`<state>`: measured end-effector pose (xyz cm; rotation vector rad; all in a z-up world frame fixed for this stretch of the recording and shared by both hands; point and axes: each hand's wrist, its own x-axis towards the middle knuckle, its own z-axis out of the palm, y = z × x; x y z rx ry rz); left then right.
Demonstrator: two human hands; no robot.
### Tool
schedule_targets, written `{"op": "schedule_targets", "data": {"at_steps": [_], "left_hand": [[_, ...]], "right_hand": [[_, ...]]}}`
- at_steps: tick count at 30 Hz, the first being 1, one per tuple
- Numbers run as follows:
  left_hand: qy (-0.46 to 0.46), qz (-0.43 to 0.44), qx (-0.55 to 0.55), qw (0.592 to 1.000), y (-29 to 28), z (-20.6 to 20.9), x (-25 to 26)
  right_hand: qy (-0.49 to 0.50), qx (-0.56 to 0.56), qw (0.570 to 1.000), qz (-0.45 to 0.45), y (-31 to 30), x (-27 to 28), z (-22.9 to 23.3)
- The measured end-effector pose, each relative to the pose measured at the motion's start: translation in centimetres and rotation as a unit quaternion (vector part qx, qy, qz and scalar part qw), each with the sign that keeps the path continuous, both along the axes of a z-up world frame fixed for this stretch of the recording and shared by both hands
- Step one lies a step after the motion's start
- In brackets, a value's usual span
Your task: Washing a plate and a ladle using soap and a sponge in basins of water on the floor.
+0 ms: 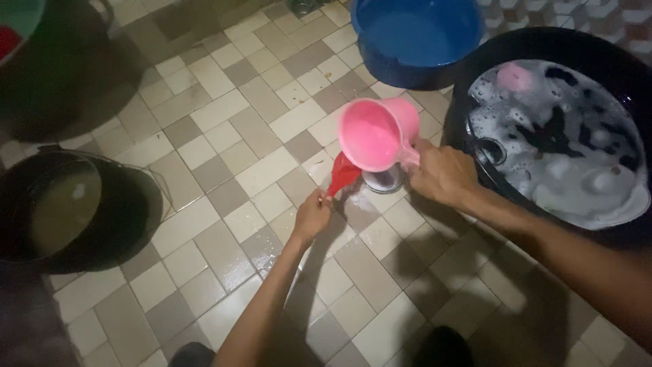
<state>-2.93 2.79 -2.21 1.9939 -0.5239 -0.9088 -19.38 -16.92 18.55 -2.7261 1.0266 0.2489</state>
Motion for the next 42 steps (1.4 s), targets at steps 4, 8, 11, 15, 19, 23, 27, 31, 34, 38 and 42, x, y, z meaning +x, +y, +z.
{"op": "schedule_targets", "data": {"at_steps": [4, 8, 11, 15, 19, 23, 27, 31, 34, 38, 42], "left_hand": [[-0.163, -0.030, -0.022, 0.986, 0.7, -1.1, 0.2], [-0.199, -0.056, 0.016, 0.978, 1.5, 2.6, 0.1], [-0.187, -0.046, 0.000, 0.981, 1.5, 0.8, 0.5], [-0.096, 0.010, -0.090, 0.991, 1.2, -1.6, 1.0], [0.273, 0.084, -0.168, 0.943, 1.1, -0.8, 1.4], [0.287, 0.086, -0.142, 0.944, 1.3, -1.5, 2.1], [0.224, 0.029, -0.180, 0.957, 1.5, -5.2, 2.8], [0.161, 0.104, -0.075, 0.979, 1.5, -0.8, 1.9], [0.087, 0.102, -0.093, 0.987, 1.5, -0.8, 1.9], [0.138, 0.086, -0.123, 0.979, 1.3, -1.6, 2.2], [0.263, 0.092, -0.164, 0.946, 1.3, -4.1, 2.7]], "right_hand": [[0.032, 0.029, 0.999, -0.022, -0.3, -1.1, -1.3], [0.002, 0.092, 0.988, -0.121, -1.8, -4.0, -4.4], [-0.058, 0.136, 0.980, -0.133, -2.6, -8.0, -7.0], [-0.083, 0.222, 0.959, -0.154, -0.8, -12.0, -8.8], [-0.030, 0.280, 0.925, -0.255, 0.6, -14.1, -10.8], [0.020, 0.196, 0.978, -0.073, -1.5, -17.9, -16.6], [-0.046, 0.026, 0.982, 0.182, -4.6, -22.9, -23.9], [0.030, 0.163, 0.986, -0.007, -1.8, -19.8, -17.7], [0.109, 0.275, 0.937, -0.183, -1.0, -19.0, -15.5], [0.180, 0.236, 0.943, -0.151, -1.0, -16.9, -12.1], [0.186, 0.068, 0.978, 0.067, -4.1, -15.7, -12.1]]}}
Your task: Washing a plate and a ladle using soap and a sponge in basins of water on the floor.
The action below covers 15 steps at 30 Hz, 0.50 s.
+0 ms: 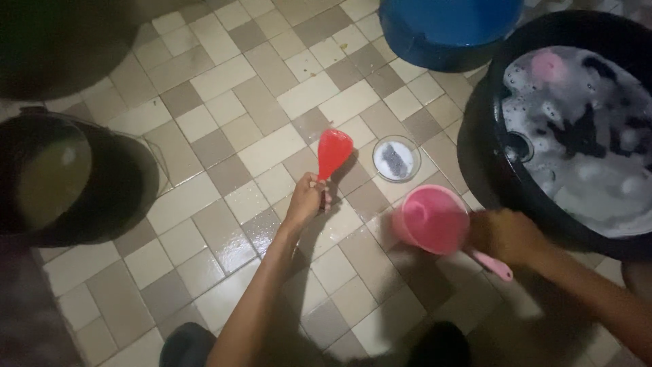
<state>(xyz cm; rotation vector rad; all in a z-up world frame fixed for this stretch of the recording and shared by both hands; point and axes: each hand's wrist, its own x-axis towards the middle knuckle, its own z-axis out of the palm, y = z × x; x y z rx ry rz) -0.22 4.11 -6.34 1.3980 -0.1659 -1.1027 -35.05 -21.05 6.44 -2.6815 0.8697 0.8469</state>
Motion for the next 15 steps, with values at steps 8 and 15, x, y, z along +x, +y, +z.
{"op": "schedule_targets", "data": {"at_steps": [8, 15], "left_hand": [[-0.142, 0.000, 0.047, 0.989, 0.6, -1.0, 0.7], [-0.162, 0.007, 0.044, 0.986, 1.3, 1.6, -0.9]], "right_hand": [[-0.036, -0.032, 0.992, 0.112, 0.7, 17.0, 2.0], [-0.070, -0.064, 0.995, 0.005, -3.9, 23.1, -12.7]]}}
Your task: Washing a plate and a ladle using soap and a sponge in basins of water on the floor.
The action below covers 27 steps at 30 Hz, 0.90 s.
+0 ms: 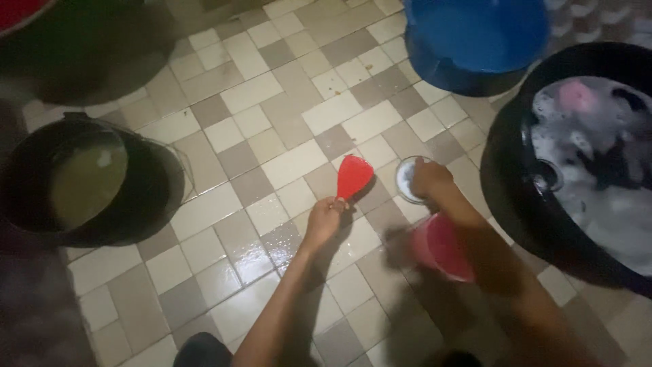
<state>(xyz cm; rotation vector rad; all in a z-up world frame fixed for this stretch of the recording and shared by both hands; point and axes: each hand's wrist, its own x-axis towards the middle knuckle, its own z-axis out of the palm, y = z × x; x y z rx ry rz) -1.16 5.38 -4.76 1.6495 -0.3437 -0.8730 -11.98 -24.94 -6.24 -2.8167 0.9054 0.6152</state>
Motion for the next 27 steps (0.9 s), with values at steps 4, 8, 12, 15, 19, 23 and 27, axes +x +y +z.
{"op": "schedule_targets", "data": {"at_steps": [4, 8, 12, 15, 19, 23, 27], "left_hand": [[-0.055, -0.008, 0.103, 0.993, 0.4, -1.3, 0.1], [0.075, 0.030, -0.004, 0.997, -0.6, -2.1, -0.1], [0.122, 0.053, 0.028, 0.991, -2.2, 0.6, -0.4], [0.068, 0.041, -0.074, 0.994, -3.8, -5.5, -0.2], [-0.151, -0.027, 0.047, 0.987, -5.5, -5.8, 0.6], [-0.153, -0.022, 0.065, 0.986, -6.3, -4.6, 0.6], [-0.156, -0.039, 0.102, 0.982, -5.1, -0.5, -0.6]], "right_hand": [[-0.019, -0.015, 0.998, -0.058, 1.5, 0.2, -1.8], [-0.034, -0.005, 0.997, -0.063, 2.7, 0.5, 0.0], [-0.061, 0.025, 0.996, -0.065, 3.2, -0.1, 1.6], [-0.178, -0.001, 0.982, -0.069, 2.6, -0.9, 0.4], [-0.222, -0.052, 0.974, 0.000, 2.7, -1.5, 0.9], [-0.266, -0.050, 0.960, -0.069, 3.7, -2.1, 4.4], [-0.387, 0.091, 0.903, -0.162, 6.6, -1.3, 8.0]]}}
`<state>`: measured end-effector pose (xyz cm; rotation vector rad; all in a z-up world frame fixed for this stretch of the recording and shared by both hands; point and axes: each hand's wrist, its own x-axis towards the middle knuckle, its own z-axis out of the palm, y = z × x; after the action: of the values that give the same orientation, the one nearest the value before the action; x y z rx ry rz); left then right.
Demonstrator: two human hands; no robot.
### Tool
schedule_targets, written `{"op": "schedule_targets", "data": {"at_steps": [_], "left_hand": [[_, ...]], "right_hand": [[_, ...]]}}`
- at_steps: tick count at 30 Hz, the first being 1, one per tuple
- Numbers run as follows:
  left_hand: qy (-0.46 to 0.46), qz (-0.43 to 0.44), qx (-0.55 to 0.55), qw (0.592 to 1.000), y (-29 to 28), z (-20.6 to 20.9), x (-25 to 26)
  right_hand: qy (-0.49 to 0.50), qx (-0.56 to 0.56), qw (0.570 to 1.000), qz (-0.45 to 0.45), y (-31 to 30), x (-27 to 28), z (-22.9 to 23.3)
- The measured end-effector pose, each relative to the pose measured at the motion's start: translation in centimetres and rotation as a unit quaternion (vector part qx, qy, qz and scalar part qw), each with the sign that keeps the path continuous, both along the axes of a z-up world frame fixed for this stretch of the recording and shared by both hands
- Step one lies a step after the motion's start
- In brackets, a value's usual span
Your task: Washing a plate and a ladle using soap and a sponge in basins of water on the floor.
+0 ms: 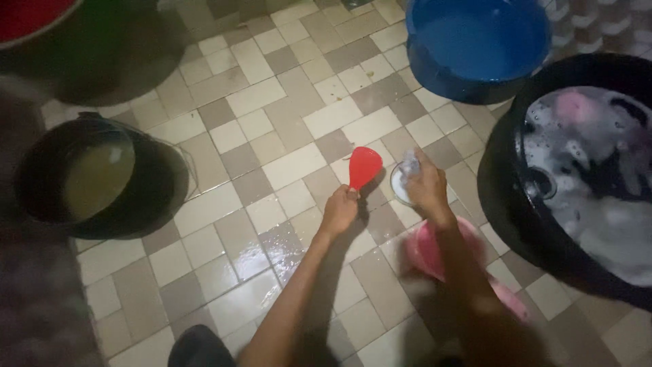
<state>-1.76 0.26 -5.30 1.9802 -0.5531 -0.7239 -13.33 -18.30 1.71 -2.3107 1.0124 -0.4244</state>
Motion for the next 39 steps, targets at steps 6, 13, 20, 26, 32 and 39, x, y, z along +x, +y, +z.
{"op": "schedule_targets", "data": {"at_steps": [6, 13, 20, 26, 32, 39], "left_hand": [[-0.089, -0.028, -0.009, 0.996, 1.6, 3.1, -1.3], [-0.101, -0.026, -0.045, 0.993, 4.0, 6.5, -1.4], [-0.111, -0.036, -0.040, 0.992, 4.3, 7.2, -1.3], [-0.131, -0.053, -0.084, 0.986, 4.7, 6.3, -0.9], [-0.100, -0.045, -0.090, 0.990, 5.3, 9.2, -0.9], [-0.122, -0.053, -0.140, 0.981, 5.4, 7.4, -1.2]], "right_hand": [[-0.087, -0.026, 0.994, 0.053, 6.0, 2.6, 4.3], [-0.105, -0.056, 0.976, 0.182, 7.9, 3.4, 3.1], [-0.099, -0.161, 0.971, 0.146, 8.3, 3.4, 5.1], [-0.153, -0.152, 0.955, 0.201, 7.7, 3.7, 3.9], [-0.148, -0.172, 0.955, 0.191, 10.0, 3.5, 6.5], [-0.145, -0.235, 0.946, 0.169, 8.1, 4.2, 6.5]]}}
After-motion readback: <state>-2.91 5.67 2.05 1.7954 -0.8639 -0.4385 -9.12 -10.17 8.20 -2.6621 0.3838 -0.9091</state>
